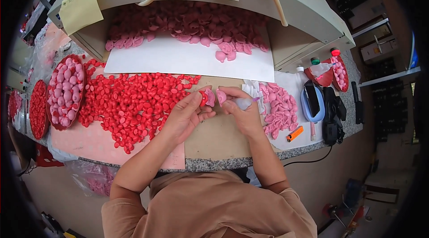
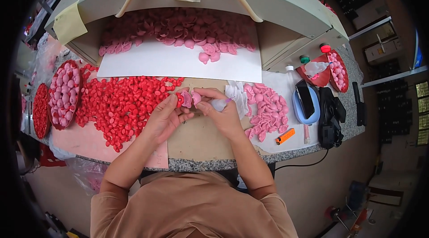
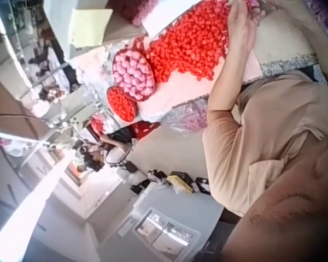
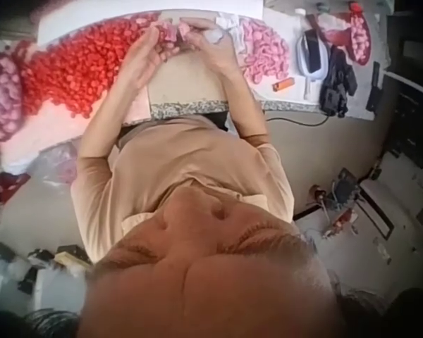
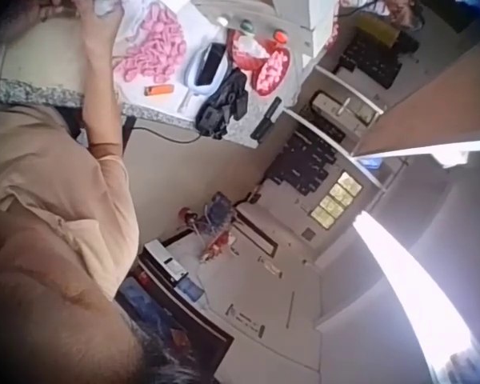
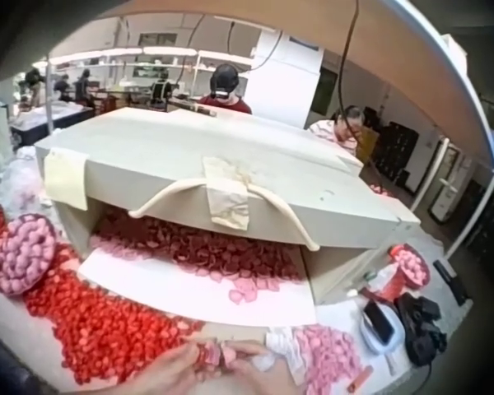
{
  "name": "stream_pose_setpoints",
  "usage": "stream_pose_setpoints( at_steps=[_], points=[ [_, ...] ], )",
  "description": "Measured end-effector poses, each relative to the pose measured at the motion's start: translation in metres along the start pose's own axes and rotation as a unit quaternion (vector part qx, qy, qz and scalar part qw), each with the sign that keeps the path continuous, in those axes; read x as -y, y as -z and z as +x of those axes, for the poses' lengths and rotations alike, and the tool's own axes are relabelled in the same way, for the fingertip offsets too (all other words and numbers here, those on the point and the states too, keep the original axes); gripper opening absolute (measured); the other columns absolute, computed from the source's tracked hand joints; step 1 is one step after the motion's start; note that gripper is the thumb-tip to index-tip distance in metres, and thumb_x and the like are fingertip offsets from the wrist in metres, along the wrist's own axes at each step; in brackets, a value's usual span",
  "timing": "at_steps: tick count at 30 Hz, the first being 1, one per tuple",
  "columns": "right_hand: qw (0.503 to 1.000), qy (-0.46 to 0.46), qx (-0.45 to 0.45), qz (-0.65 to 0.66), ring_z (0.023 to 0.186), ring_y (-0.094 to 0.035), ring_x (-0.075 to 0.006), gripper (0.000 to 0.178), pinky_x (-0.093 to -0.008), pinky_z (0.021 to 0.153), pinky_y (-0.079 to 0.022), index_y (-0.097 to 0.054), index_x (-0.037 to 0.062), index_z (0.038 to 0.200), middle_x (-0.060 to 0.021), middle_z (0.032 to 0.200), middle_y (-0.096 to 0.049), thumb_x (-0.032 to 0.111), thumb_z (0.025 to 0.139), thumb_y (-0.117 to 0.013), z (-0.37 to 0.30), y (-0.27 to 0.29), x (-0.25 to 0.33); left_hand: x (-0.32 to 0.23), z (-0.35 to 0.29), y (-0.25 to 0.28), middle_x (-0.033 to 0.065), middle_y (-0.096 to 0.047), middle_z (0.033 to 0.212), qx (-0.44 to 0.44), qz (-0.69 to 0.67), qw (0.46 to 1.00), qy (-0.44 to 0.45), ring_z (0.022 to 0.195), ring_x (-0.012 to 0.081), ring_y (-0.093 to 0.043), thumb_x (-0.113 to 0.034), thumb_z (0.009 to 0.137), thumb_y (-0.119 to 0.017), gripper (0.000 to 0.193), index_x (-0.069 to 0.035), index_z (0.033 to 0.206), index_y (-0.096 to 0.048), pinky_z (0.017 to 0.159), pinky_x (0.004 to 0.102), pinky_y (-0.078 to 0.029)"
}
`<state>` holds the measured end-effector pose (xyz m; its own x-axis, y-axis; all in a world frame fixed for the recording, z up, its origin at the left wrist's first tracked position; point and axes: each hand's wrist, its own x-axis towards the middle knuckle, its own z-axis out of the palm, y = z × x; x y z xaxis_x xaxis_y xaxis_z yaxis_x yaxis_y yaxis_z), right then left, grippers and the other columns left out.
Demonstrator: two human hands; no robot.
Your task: Apply glue to small pink plastic components and assemble them on a workbench.
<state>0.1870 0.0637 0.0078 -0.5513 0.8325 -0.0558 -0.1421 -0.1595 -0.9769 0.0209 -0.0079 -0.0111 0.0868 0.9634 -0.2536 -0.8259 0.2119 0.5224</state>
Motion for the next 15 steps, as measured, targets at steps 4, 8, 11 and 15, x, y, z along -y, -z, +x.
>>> stream_pose_setpoints(
  at_steps=[4,8,11,15],
  points=[
    [0.998,0.035,-0.002,-0.043,0.082,-0.053,-0.0106,0.033,-0.0231,0.07,-0.044,-0.058,-0.0013,0.113,-0.0043,0.099,-0.058,0.005,0.081,-0.065,-0.001,-0.0012,0.0025,0.0018,0.0005,-0.0013,0.0008,-0.059,0.099,-0.003,0.008,1.0,0.0,0.083,0.0094,-0.055,-0.028,0.094,-0.049,0.042,-0.004,0.128,-0.047,0.083,0.0306,-0.05],
    [0.977,0.124,-0.002,-0.173,0.087,-0.056,-0.0137,0.031,-0.025,0.076,-0.047,-0.061,0.0014,0.11,-0.0054,0.101,-0.056,0.005,0.079,-0.067,-0.0025,-0.0026,0.0021,0.004,0.0015,0.0004,0.001,-0.058,0.099,-0.003,0.014,1.0,0.002,0.084,0.0093,-0.055,-0.028,0.094,-0.049,0.042,-0.004,0.128,-0.047,0.083,0.0306,-0.05],
    [0.957,0.149,-0.004,-0.249,0.086,-0.057,-0.0147,0.032,-0.0254,0.073,-0.047,-0.062,0.0031,0.109,-0.0069,0.101,-0.057,0.005,0.078,-0.068,-0.0042,-0.0037,0.0024,0.005,0.0015,-0.0007,0.0015,-0.058,0.1,0.003,0.027,1.0,-0.007,0.084,0.0096,-0.054,-0.028,0.094,-0.049,0.041,-0.004,0.128,-0.048,0.084,0.0303,-0.05],
    [0.949,0.175,-0.014,-0.263,0.081,-0.054,-0.0129,0.033,-0.0251,0.072,-0.046,-0.063,0.0014,0.107,-0.0067,0.099,-0.057,0.0,0.075,-0.069,-0.0036,-0.0035,-0.0021,0.0067,0.0017,0.0,0.0026,-0.058,0.103,-0.005,0.04,0.999,-0.008,0.085,0.0103,-0.054,-0.027,0.094,-0.049,0.041,-0.004,0.128,-0.048,0.084,0.03,-0.05]
  ],
)
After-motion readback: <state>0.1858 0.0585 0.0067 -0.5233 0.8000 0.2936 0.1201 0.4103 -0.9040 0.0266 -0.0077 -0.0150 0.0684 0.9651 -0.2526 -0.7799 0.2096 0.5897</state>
